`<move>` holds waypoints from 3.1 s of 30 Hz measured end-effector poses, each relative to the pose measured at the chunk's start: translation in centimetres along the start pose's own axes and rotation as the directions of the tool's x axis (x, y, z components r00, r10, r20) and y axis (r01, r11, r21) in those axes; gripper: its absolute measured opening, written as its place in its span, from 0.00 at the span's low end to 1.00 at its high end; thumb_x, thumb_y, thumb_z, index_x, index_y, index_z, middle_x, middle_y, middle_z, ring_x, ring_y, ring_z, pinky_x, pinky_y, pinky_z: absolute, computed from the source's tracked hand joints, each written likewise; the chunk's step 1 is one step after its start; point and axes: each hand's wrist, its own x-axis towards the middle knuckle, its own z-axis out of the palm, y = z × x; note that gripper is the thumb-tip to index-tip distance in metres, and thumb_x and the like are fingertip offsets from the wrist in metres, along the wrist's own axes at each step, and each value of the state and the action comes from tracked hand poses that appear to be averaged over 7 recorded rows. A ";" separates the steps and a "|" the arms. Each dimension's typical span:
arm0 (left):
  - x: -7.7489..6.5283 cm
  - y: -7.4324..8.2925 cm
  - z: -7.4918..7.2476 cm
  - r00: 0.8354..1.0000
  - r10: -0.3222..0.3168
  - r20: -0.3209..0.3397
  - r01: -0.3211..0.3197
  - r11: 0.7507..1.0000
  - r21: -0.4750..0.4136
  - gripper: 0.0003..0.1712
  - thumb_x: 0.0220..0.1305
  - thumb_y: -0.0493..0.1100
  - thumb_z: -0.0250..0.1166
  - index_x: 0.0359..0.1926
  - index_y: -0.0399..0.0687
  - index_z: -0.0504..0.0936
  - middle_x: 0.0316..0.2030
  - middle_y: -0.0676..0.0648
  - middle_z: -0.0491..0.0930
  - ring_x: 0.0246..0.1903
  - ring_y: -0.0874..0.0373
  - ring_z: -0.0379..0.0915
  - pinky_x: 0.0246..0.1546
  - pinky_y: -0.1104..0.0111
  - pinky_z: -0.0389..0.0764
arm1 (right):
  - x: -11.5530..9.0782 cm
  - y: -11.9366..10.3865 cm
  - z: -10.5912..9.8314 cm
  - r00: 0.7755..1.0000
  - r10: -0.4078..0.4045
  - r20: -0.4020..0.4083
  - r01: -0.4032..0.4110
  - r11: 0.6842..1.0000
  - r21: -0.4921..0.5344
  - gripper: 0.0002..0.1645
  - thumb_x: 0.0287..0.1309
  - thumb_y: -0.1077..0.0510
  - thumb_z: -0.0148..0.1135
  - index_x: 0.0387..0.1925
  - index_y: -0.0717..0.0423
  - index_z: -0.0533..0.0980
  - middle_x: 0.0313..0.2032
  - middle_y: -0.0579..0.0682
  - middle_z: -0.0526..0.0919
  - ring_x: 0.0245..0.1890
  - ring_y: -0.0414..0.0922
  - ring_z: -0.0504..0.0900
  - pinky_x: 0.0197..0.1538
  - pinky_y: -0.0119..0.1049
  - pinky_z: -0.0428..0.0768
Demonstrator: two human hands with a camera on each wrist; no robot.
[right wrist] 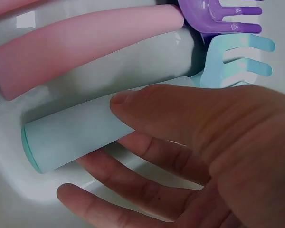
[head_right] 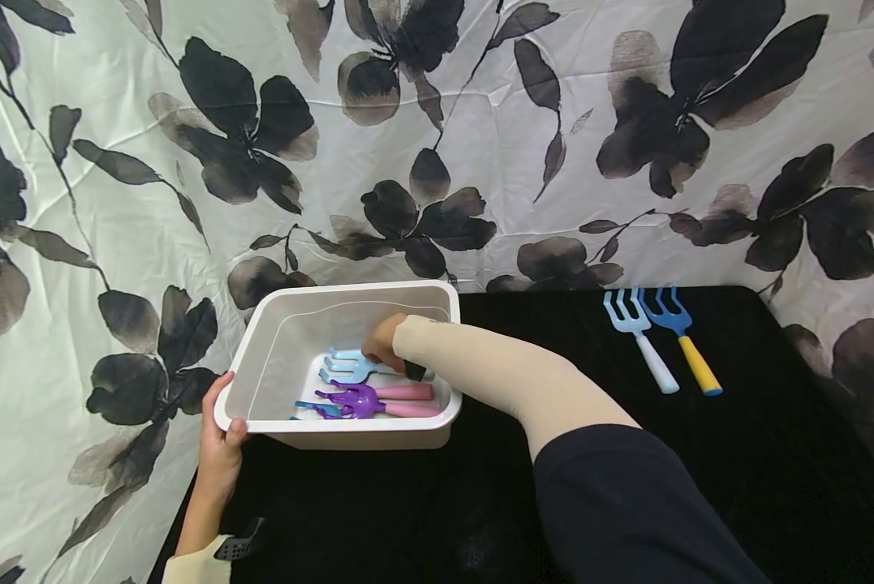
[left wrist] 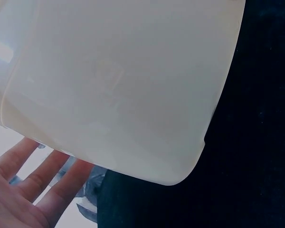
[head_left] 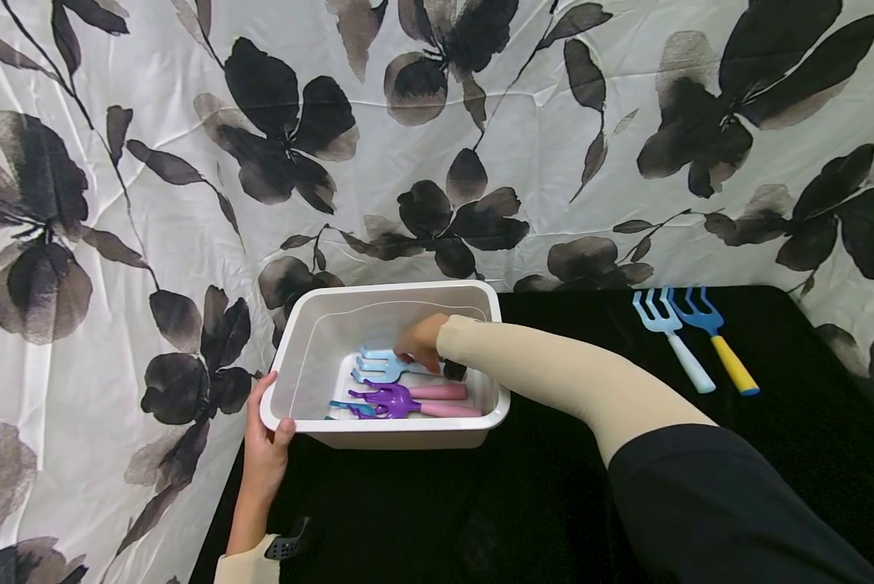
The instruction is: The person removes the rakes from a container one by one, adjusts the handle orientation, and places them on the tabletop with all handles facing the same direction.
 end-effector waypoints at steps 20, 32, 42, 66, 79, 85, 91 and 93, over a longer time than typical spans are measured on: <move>-0.2 0.4 -1.8 0.999 0.002 0.035 -0.003 1.000 0.009 0.37 0.72 0.36 0.58 0.79 0.51 0.58 0.65 0.50 0.64 0.56 0.47 0.65 0.52 0.75 0.72 | -2.8 -1.3 -3.5 0.998 0.034 -0.050 -0.025 0.984 0.174 0.29 0.53 0.62 0.74 0.58 0.46 0.79 0.45 0.49 0.79 0.22 0.43 0.78 0.25 0.32 0.76; -0.4 0.1 -1.8 0.999 0.020 0.027 -0.020 1.000 0.004 0.37 0.73 0.39 0.59 0.78 0.49 0.58 0.65 0.50 0.65 0.56 0.48 0.66 0.51 0.75 0.72 | -8.0 -1.4 -5.3 0.995 0.009 -0.103 0.015 0.973 0.232 0.29 0.56 0.63 0.69 0.59 0.45 0.75 0.42 0.51 0.75 0.25 0.54 0.86 0.32 0.46 0.85; -0.6 0.1 -1.3 1.000 0.011 0.012 -0.011 1.000 -0.019 0.37 0.73 0.37 0.58 0.78 0.49 0.58 0.66 0.49 0.64 0.57 0.51 0.64 0.52 0.75 0.71 | -12.0 -0.1 -6.1 0.969 -0.071 -0.236 0.137 0.951 0.276 0.31 0.54 0.63 0.69 0.60 0.45 0.74 0.36 0.51 0.82 0.17 0.45 0.81 0.26 0.39 0.81; -1.1 0.2 0.2 0.999 0.023 -0.025 -0.024 0.998 -0.051 0.36 0.73 0.39 0.60 0.78 0.46 0.59 0.65 0.48 0.66 0.57 0.53 0.66 0.54 0.73 0.69 | -23.9 12.5 -1.1 0.850 0.215 -0.481 0.054 0.872 0.486 0.30 0.56 0.64 0.71 0.60 0.53 0.74 0.40 0.56 0.84 0.29 0.48 0.82 0.30 0.42 0.82; -0.6 0.4 0.8 0.998 0.061 -0.033 -0.064 0.994 -0.087 0.37 0.73 0.42 0.62 0.77 0.43 0.59 0.63 0.48 0.67 0.57 0.54 0.65 0.54 0.71 0.68 | -27.1 17.1 6.0 0.803 0.420 -0.422 -0.021 0.729 0.684 0.31 0.61 0.65 0.69 0.64 0.59 0.70 0.41 0.61 0.84 0.30 0.51 0.85 0.28 0.46 0.84; -0.6 0.5 0.4 0.999 0.047 -0.021 -0.049 0.995 -0.082 0.36 0.73 0.40 0.61 0.78 0.44 0.58 0.64 0.47 0.67 0.57 0.53 0.65 0.54 0.71 0.70 | -26.8 18.1 10.7 0.768 0.483 -0.422 -0.024 0.679 0.734 0.31 0.59 0.64 0.69 0.62 0.62 0.69 0.37 0.58 0.85 0.25 0.50 0.84 0.26 0.44 0.83; -0.5 0.6 0.1 0.999 0.038 -0.012 -0.039 0.995 -0.095 0.36 0.74 0.38 0.59 0.78 0.45 0.58 0.64 0.46 0.66 0.58 0.52 0.65 0.55 0.69 0.68 | -25.9 18.5 16.2 0.741 0.576 -0.346 -0.050 0.561 0.826 0.32 0.61 0.65 0.68 0.64 0.67 0.67 0.37 0.62 0.83 0.28 0.50 0.85 0.27 0.46 0.84; -0.5 0.7 0.0 0.999 0.036 -0.013 -0.037 0.995 -0.095 0.36 0.74 0.39 0.60 0.78 0.45 0.58 0.63 0.46 0.67 0.58 0.51 0.65 0.55 0.69 0.68 | -25.7 18.4 17.6 0.731 0.606 -0.316 -0.069 0.525 0.848 0.32 0.61 0.65 0.67 0.63 0.67 0.66 0.38 0.65 0.83 0.27 0.51 0.85 0.27 0.47 0.85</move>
